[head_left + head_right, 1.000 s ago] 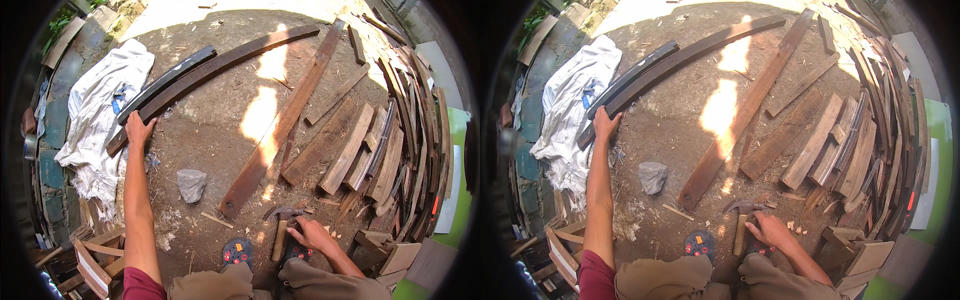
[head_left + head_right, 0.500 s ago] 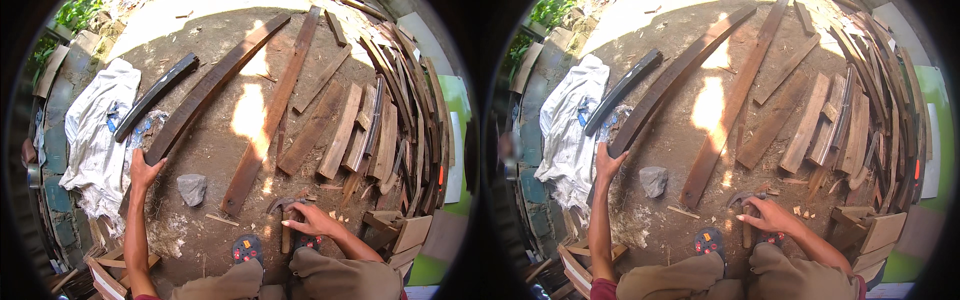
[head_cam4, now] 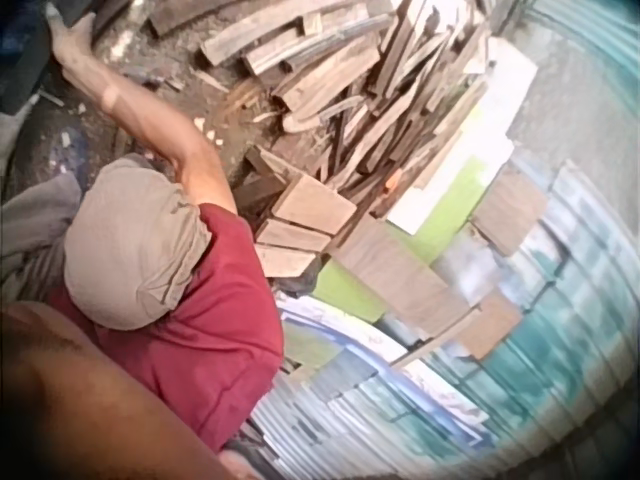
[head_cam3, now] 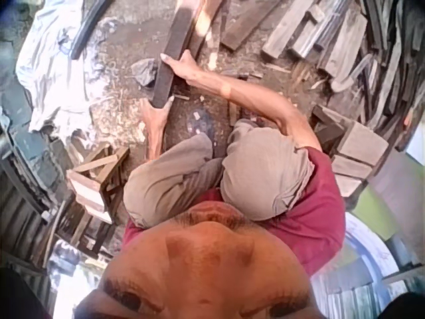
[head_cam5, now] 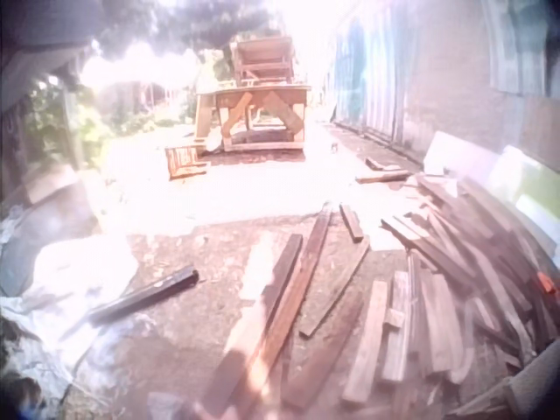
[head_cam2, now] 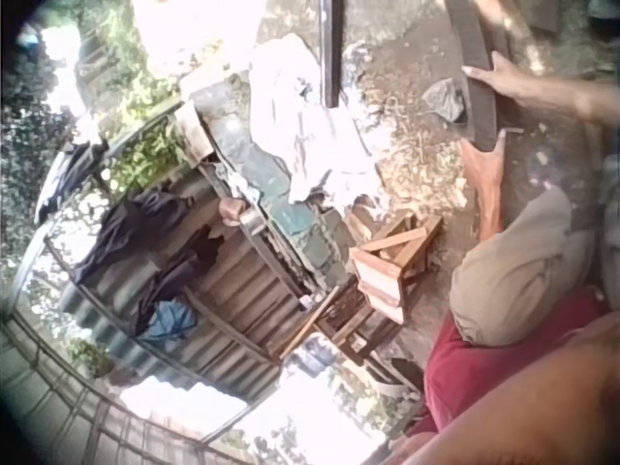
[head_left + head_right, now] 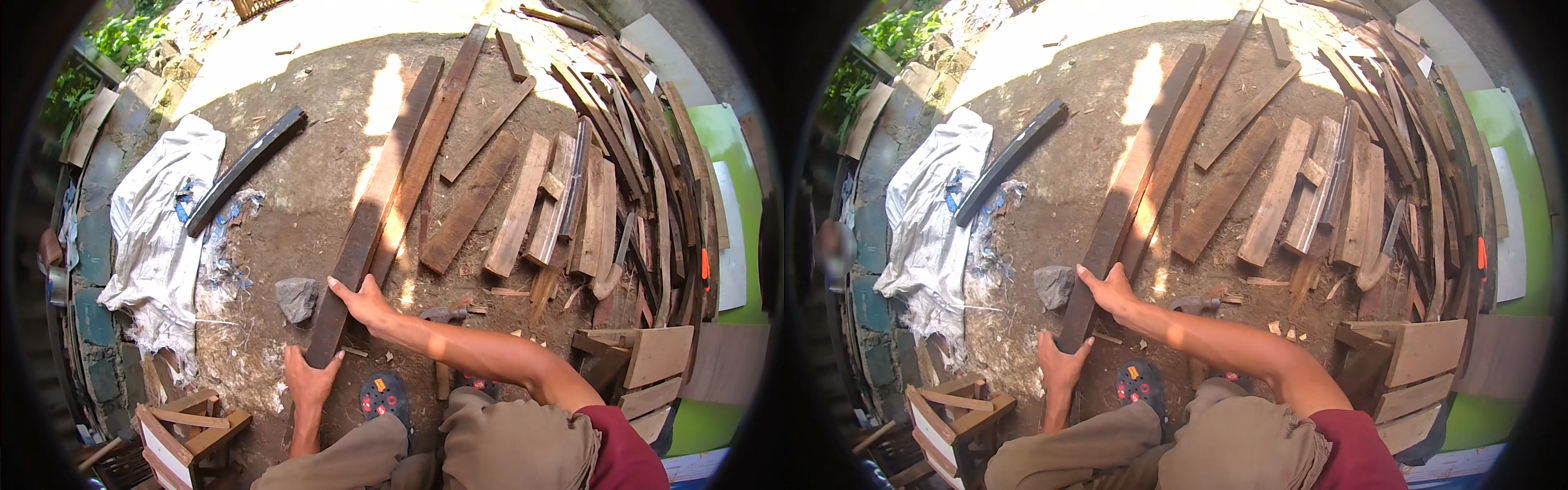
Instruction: The person sits on the ground and uses a hammer to split a long wooden plank into smaller pieces. They repeatedly strike the wood, reposition it, and remove split fragments, continuing the process throughout the clip.
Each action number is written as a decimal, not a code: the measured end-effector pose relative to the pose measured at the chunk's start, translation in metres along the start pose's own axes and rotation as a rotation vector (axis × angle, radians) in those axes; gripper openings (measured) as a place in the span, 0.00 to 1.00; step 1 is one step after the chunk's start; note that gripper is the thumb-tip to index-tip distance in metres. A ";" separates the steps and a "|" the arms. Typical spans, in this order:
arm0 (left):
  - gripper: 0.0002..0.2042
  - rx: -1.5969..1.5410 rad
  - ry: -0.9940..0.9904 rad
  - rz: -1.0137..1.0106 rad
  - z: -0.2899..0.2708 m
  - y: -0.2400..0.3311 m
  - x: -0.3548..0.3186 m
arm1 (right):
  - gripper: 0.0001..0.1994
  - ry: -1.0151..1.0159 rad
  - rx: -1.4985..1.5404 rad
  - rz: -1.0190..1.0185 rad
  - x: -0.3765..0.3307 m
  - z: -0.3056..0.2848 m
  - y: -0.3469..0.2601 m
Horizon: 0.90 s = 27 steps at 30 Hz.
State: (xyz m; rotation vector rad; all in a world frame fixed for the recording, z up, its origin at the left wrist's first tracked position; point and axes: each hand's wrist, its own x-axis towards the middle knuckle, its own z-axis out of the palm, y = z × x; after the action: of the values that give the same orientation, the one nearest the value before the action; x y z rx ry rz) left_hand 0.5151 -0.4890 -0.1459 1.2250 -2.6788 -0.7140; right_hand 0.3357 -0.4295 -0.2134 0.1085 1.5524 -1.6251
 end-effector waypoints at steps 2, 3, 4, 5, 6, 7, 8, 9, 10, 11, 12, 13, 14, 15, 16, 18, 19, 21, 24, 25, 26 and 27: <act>0.31 -0.006 0.009 -0.010 0.003 0.005 -0.015 | 0.31 -0.024 -0.022 -0.064 -0.009 -0.013 0.006; 0.31 -0.007 0.010 -0.018 0.004 0.007 -0.022 | 0.30 -0.030 -0.035 0.001 -0.023 -0.017 -0.011; 0.31 -0.015 0.017 -0.016 0.006 0.008 -0.027 | 0.29 -0.054 -0.011 -0.006 -0.024 -0.020 -0.007; 0.31 -0.023 0.023 -0.012 0.008 0.009 -0.031 | 0.28 -0.076 0.015 -0.014 -0.022 -0.024 0.000; 0.31 -0.033 0.027 0.002 0.009 0.011 -0.030 | 0.27 -0.091 0.045 -0.028 -0.023 -0.026 -0.001; 0.30 -0.038 0.032 0.029 0.008 0.014 -0.029 | 0.26 -0.094 0.117 -0.081 -0.024 -0.029 -0.002; 0.28 -0.044 0.035 0.056 0.006 0.019 -0.027 | 0.25 -0.097 0.188 -0.135 -0.025 -0.031 -0.002; 0.27 -0.044 0.036 0.075 0.004 0.020 -0.027 | 0.25 -0.103 0.260 -0.181 -0.029 -0.031 -0.001; 0.25 -0.155 0.027 0.079 0.001 0.018 -0.022 | 0.25 -0.091 0.301 -0.231 -0.033 -0.030 -0.010; 0.22 -0.267 0.018 0.082 0.000 0.016 -0.012 | 0.25 -0.077 0.342 -0.279 -0.034 -0.034 -0.020; 0.21 -0.388 0.010 0.088 -0.001 0.018 0.000 | 0.25 -0.061 0.375 -0.332 -0.033 -0.042 -0.031; 0.16 -0.448 -0.046 0.155 -0.005 0.029 0.014 | 0.24 0.010 0.334 -0.382 -0.022 -0.061 -0.030; 0.17 -0.497 -0.079 0.168 -0.003 0.033 0.031 | 0.24 0.074 0.291 -0.438 -0.011 -0.081 -0.033; 0.18 -0.506 -0.116 0.100 -0.004 0.032 0.047 | 0.23 0.064 0.409 -0.425 -0.009 -0.092 -0.044; 0.19 -0.525 -0.156 0.041 -0.002 0.032 0.061 | 0.23 0.062 0.521 -0.418 -0.008 -0.107 -0.058; 0.22 -0.393 -0.151 0.162 0.008 0.037 0.083 | 0.22 0.150 0.481 -0.340 -0.001 -0.148 -0.080; 0.24 -0.329 -0.151 0.225 0.017 0.040 0.089 | 0.19 0.231 0.445 -0.327 0.008 -0.171 -0.086; 0.30 -0.272 -0.179 0.277 0.051 0.035 0.095 | 0.16 0.305 0.522 -0.270 0.005 -0.193 -0.104; 0.44 -0.102 -0.259 0.244 0.083 0.045 0.088 | 0.21 0.352 0.441 -0.209 -0.014 -0.203 -0.121; 0.44 -0.009 -0.269 0.234 0.090 0.057 0.083 | 0.22 0.358 0.450 -0.178 -0.017 -0.211 -0.120; 0.45 0.085 -0.277 0.224 0.094 0.065 0.079 | 0.22 0.362 0.460 -0.146 -0.018 -0.217 -0.118; 0.45 0.077 -0.275 0.227 0.097 0.063 0.081 | 0.23 0.355 0.473 -0.114 -0.019 -0.217 -0.118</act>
State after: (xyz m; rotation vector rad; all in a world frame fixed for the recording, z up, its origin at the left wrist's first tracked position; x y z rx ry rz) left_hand 0.3901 -0.4773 -0.2100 0.8703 -3.0295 -0.8024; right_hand 0.1708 -0.2530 -0.1587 0.5997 1.4121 -2.1278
